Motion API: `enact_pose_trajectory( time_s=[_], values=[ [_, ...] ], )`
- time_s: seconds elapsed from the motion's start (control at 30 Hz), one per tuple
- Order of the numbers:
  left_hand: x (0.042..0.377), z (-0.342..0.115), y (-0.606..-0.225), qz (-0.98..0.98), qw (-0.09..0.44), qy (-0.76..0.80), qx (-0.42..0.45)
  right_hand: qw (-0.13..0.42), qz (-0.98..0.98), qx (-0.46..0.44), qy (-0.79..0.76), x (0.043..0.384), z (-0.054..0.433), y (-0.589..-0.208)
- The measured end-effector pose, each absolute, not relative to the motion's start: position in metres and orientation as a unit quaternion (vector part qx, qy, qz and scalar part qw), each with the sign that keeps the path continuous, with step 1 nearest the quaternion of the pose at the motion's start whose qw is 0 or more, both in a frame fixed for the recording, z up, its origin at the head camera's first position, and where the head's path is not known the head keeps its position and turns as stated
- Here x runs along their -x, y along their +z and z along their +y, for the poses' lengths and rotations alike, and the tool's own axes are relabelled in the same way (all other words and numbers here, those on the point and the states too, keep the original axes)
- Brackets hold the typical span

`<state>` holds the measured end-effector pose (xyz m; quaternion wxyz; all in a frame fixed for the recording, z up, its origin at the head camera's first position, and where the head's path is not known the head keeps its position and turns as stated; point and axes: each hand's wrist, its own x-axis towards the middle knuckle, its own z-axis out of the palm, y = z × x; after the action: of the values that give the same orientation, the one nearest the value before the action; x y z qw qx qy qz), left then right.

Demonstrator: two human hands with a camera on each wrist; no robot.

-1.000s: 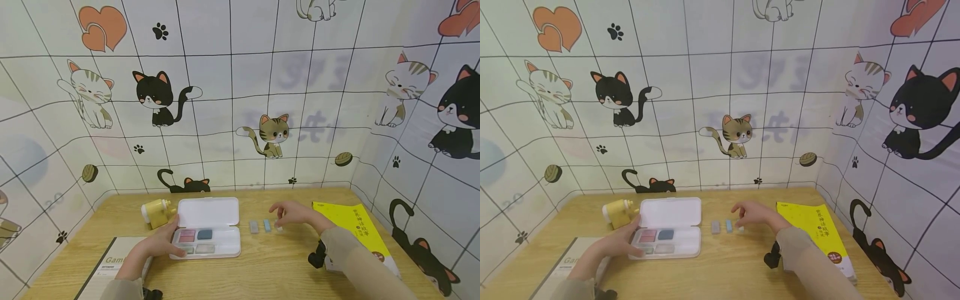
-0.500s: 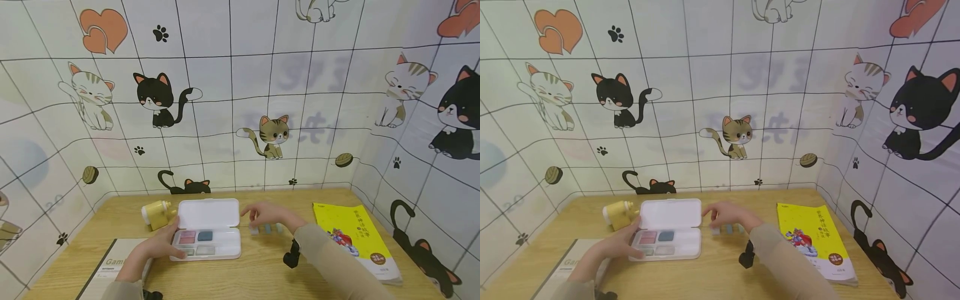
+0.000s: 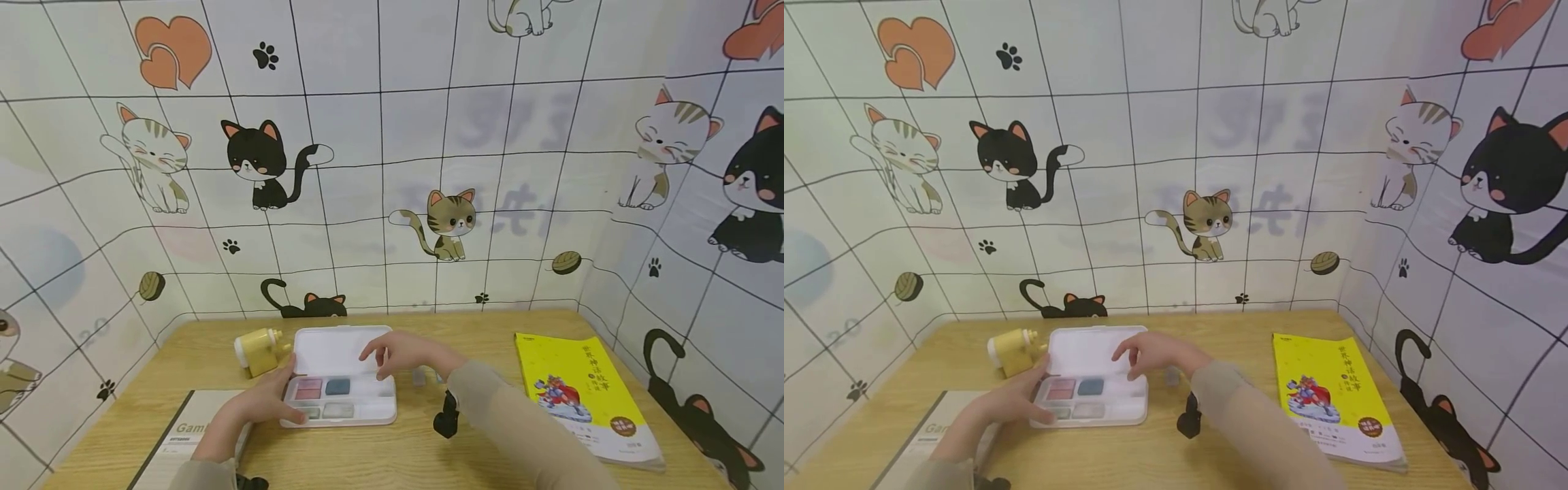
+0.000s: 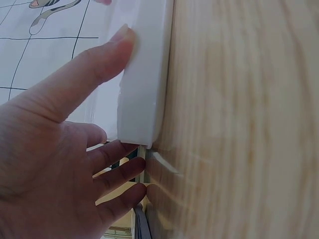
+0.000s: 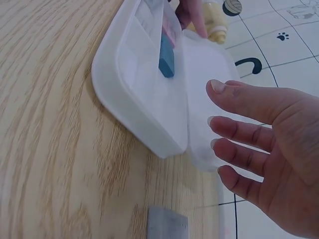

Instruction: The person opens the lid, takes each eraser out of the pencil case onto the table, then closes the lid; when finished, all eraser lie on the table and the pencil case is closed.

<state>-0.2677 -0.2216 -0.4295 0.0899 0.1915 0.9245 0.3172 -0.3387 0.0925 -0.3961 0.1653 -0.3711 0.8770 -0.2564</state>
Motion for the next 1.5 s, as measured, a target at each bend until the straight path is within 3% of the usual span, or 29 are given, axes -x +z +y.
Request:
enact_pose_trajectory(
  time_s=[0.6, 1.5],
  values=[
    [0.268, -0.220, -0.432, 0.927, 0.095, 0.319, -0.174, 0.159, 0.875, 0.418, -0.185, 0.340, 0.042, -0.401],
    [0.268, -0.221, -0.430, 0.930, 0.098, 0.315, -0.161, 0.120, 0.888, 0.440, -0.060, 0.337, 0.015, -0.412]
  ],
)
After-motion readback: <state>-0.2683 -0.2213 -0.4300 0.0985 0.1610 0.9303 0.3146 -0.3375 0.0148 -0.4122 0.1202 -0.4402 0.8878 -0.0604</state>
